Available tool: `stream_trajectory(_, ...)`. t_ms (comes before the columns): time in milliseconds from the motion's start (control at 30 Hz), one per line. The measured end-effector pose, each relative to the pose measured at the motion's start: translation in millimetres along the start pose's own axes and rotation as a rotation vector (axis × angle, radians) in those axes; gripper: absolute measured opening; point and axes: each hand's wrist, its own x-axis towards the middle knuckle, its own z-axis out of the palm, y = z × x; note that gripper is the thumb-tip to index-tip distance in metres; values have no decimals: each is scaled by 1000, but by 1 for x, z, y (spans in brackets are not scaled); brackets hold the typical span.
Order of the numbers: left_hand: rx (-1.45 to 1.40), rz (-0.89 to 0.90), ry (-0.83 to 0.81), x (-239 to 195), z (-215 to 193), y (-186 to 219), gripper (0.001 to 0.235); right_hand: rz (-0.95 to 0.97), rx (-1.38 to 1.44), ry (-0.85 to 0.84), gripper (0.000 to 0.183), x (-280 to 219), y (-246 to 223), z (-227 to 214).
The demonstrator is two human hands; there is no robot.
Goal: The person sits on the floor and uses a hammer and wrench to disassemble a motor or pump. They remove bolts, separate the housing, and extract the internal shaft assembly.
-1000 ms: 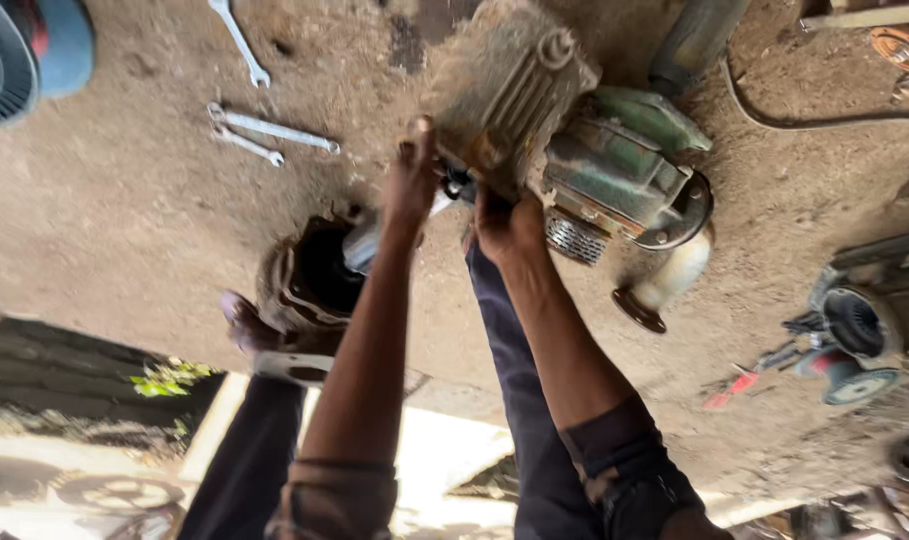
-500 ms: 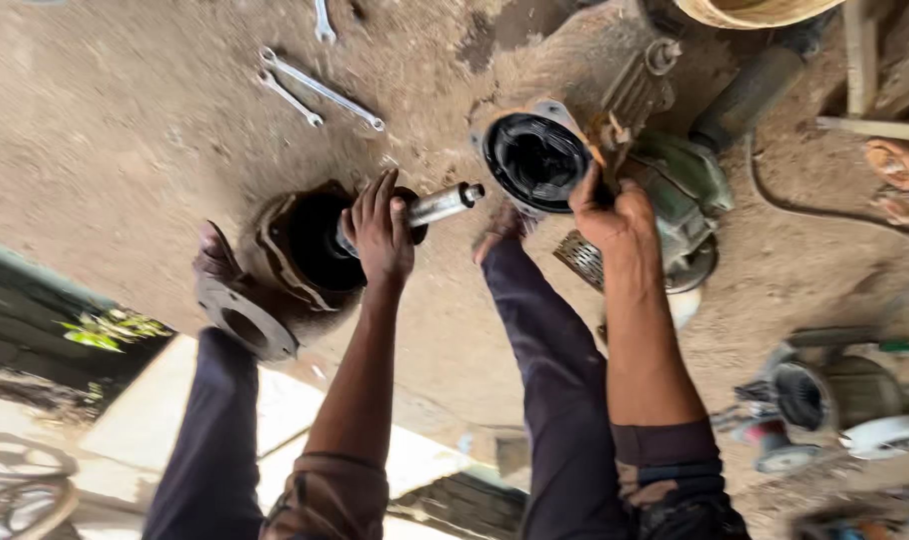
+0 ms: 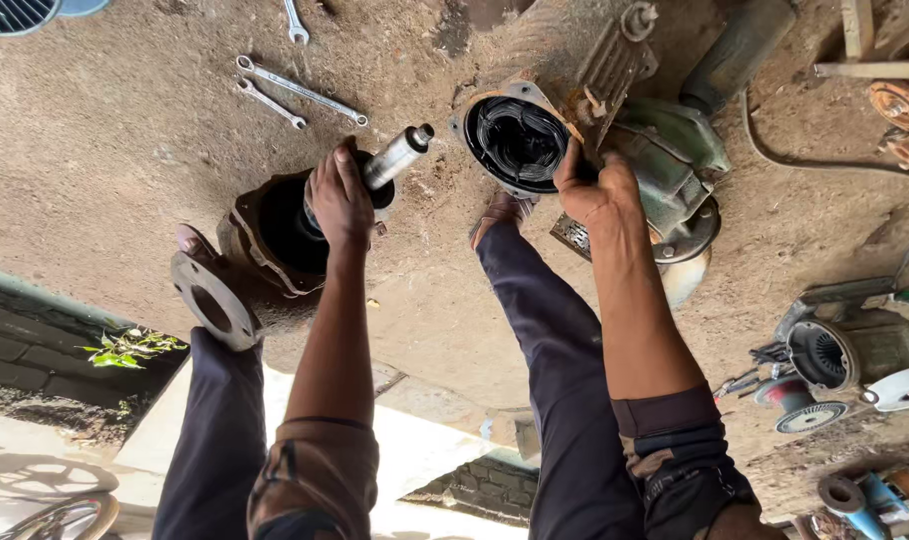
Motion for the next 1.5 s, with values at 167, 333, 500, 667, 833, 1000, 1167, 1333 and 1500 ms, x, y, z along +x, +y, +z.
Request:
stream_trajectory(167,-23,-80,-50,21,-13,5,80,22,5,-48,45,-1,-6,4)
stream_trajectory(333,-52,-13,2,36,-20,4,85,27,-13,-112,33,-1,-16,12)
stream_trajectory(500,-41,-100,15,37,-15,5,84,55,59,-156,29,-2,-17,18)
stream_trajectory(667,-4,-83,49,31,-22,18,83,6,49,-235,39,-14,8,6)
stream_trajectory(833,-38,-129,59,30,-25,28,84,-57,60,-206,40,-5,68,-27)
stream_trajectory(1000,-39,-310,20,31,-26,20,79,-82,-27,-72,15,45,151,-81)
stream_trajectory(1167,46,-20,161,56,-27,2,83,-120,73,-257,24,115,200,-129)
stream_trajectory(1333,-60,-481,-206,88,-12,-58,79,-49,-52,-151,33,125,179,-180)
stream_trajectory(1500,-592,-196,-147,119,-36,-80,65,-16,-602,-346,30,126,166,-149)
